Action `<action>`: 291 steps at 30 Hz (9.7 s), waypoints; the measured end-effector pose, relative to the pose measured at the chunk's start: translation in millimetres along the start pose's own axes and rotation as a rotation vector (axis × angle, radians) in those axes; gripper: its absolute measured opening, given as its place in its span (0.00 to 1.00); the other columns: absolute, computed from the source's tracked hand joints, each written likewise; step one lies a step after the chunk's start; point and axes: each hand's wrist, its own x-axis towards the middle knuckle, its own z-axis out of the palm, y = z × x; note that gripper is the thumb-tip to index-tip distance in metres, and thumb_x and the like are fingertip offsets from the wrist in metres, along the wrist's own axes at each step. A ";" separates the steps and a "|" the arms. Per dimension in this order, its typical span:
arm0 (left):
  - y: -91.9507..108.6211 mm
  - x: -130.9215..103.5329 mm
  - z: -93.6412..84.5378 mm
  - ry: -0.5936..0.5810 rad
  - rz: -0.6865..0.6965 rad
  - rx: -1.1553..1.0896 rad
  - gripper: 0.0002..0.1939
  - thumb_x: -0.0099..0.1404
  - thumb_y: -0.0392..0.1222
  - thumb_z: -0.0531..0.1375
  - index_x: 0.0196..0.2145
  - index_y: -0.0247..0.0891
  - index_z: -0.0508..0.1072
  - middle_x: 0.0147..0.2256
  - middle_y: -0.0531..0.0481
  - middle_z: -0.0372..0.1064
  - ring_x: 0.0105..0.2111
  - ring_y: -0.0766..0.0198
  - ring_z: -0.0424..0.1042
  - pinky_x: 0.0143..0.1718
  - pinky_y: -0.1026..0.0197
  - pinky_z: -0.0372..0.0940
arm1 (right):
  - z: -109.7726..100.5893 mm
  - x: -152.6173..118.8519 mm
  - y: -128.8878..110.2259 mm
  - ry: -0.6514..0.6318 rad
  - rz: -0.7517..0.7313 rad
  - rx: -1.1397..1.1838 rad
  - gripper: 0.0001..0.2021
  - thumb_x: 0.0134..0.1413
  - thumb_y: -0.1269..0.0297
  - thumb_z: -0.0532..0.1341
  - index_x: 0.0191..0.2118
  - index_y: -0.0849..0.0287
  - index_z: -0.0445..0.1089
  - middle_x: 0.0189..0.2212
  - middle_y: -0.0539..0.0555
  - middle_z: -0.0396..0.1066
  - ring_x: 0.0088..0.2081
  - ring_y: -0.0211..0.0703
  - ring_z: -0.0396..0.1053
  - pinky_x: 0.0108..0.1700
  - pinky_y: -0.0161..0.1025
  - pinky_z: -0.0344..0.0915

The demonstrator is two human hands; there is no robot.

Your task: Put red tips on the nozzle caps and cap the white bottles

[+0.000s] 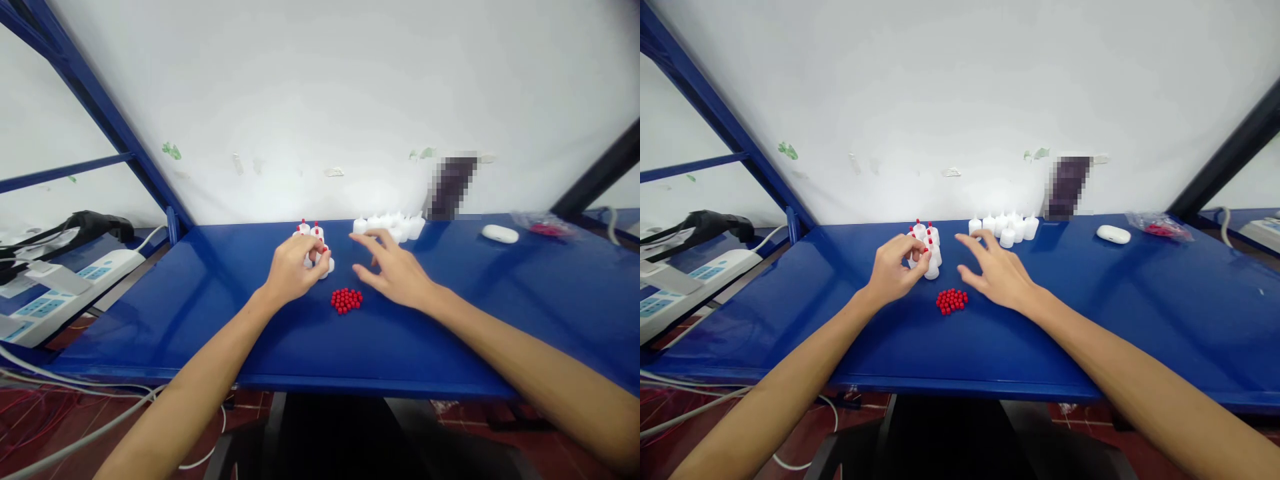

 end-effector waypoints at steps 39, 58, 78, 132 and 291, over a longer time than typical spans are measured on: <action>21.6 -14.6 12.6 -0.603 0.336 0.106 0.16 0.69 0.45 0.55 0.46 0.37 0.77 0.46 0.41 0.68 0.42 0.56 0.68 0.45 0.55 0.66 | 5.9 3.4 14.7 0.326 -0.022 0.337 0.18 0.53 0.72 0.58 0.50 0.54 0.69 0.48 0.57 0.70 0.23 0.35 0.65 0.29 0.40 0.70; -2.7 -9.3 15.6 -0.657 0.219 0.282 0.14 0.72 0.32 0.49 0.44 0.32 0.73 0.41 0.42 0.70 0.37 0.60 0.72 0.38 0.60 0.66 | 7.2 0.4 14.6 0.213 -0.037 0.332 0.16 0.57 0.75 0.53 0.48 0.57 0.72 0.42 0.55 0.74 0.37 0.44 0.73 0.38 0.43 0.70; 12.5 -3.3 17.7 -0.132 -0.380 -0.475 0.13 0.64 0.47 0.64 0.38 0.34 0.78 0.22 0.52 0.71 0.19 0.70 0.67 0.22 0.67 0.62 | 4.8 -6.8 -6.1 0.055 -0.149 0.410 0.06 0.55 0.72 0.59 0.38 0.57 0.67 0.27 0.48 0.72 0.23 0.36 0.67 0.28 0.34 0.63; 19.3 -3.6 19.6 -0.563 -0.544 -0.966 0.19 0.63 0.55 0.63 0.35 0.37 0.63 0.26 0.53 0.69 0.18 0.75 0.58 0.18 0.71 0.50 | 5.3 -5.2 -3.7 0.105 -0.376 0.141 0.12 0.63 0.63 0.57 0.51 0.58 0.63 0.35 0.54 0.69 0.31 0.44 0.66 0.34 0.39 0.65; 36.0 -19.1 26.7 -0.395 -0.050 -0.657 0.20 0.67 0.51 0.61 0.49 0.38 0.60 0.40 0.46 0.70 0.33 0.63 0.70 0.31 0.64 0.65 | -10.3 -8.7 -23.8 0.209 -0.401 0.380 0.17 0.63 0.47 0.58 0.40 0.58 0.72 0.27 0.51 0.67 0.27 0.40 0.64 0.30 0.38 0.63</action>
